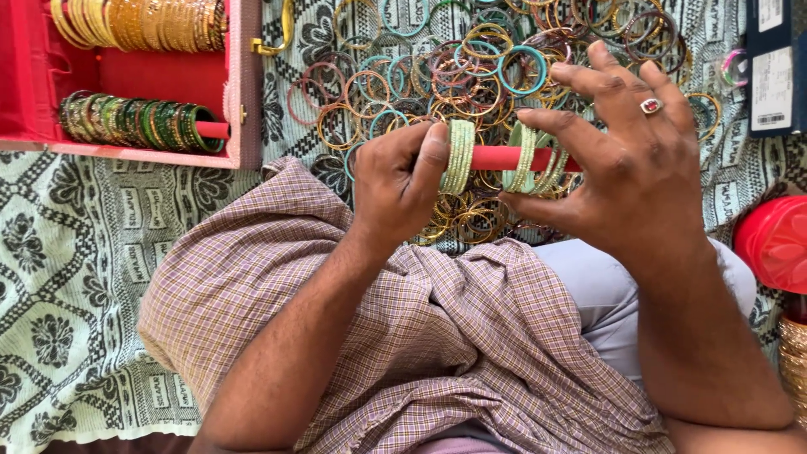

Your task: The person sits with a pile of bangles on a patterned cloth and threads them one at a time onto a red rod held in one hand, building a stacked bundle. A red jewelry box with rods holding other bangle sets sits nearby, and the person occasionally reaches into the pile to select the next bangle.

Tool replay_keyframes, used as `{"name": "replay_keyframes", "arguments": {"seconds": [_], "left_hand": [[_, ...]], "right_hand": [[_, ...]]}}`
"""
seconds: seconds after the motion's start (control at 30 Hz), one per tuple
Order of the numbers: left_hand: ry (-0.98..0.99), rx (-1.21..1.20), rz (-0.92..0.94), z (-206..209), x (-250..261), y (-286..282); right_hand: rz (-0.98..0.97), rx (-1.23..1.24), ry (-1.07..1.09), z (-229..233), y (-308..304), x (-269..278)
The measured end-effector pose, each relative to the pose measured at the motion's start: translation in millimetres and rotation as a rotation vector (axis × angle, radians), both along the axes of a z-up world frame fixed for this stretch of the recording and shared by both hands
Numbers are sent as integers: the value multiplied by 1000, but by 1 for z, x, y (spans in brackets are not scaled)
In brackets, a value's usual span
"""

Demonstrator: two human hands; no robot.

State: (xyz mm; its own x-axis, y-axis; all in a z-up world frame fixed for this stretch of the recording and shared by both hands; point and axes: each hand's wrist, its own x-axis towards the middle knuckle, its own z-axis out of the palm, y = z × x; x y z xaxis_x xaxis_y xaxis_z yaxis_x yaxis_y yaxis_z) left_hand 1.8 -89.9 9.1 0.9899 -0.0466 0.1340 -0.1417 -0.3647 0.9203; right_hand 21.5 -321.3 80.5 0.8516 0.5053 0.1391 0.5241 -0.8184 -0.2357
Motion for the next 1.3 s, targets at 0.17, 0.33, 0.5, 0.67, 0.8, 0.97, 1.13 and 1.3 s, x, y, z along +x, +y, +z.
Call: {"name": "replay_keyframes", "arguments": {"seconds": [0.17,0.33,0.5,0.67,0.8,0.97,1.13,1.3], "left_hand": [[5,1,17,0,1,1],[5,-13,3,-3,2,2],[7,4,13,-2,2,0],[43,-7,-2,2,1,-3],[13,11,-6,4,-1,-6],[20,17,-14,3,-3,-8],[0,11,-11,2,-2,-8],[6,24,-14,0,0,-6]], "right_hand": [[6,74,34,4,-13,1],[3,214,80,21,-55,7],[-34,182,53,14,-50,5],[35,143,-2,-3,5,-8],[7,93,-15,-11,31,-11],[-11,58,-73,-18,34,-13],[-37,67,-42,-20,33,-13],[-22,49,-43,-13,23,-9]]}}
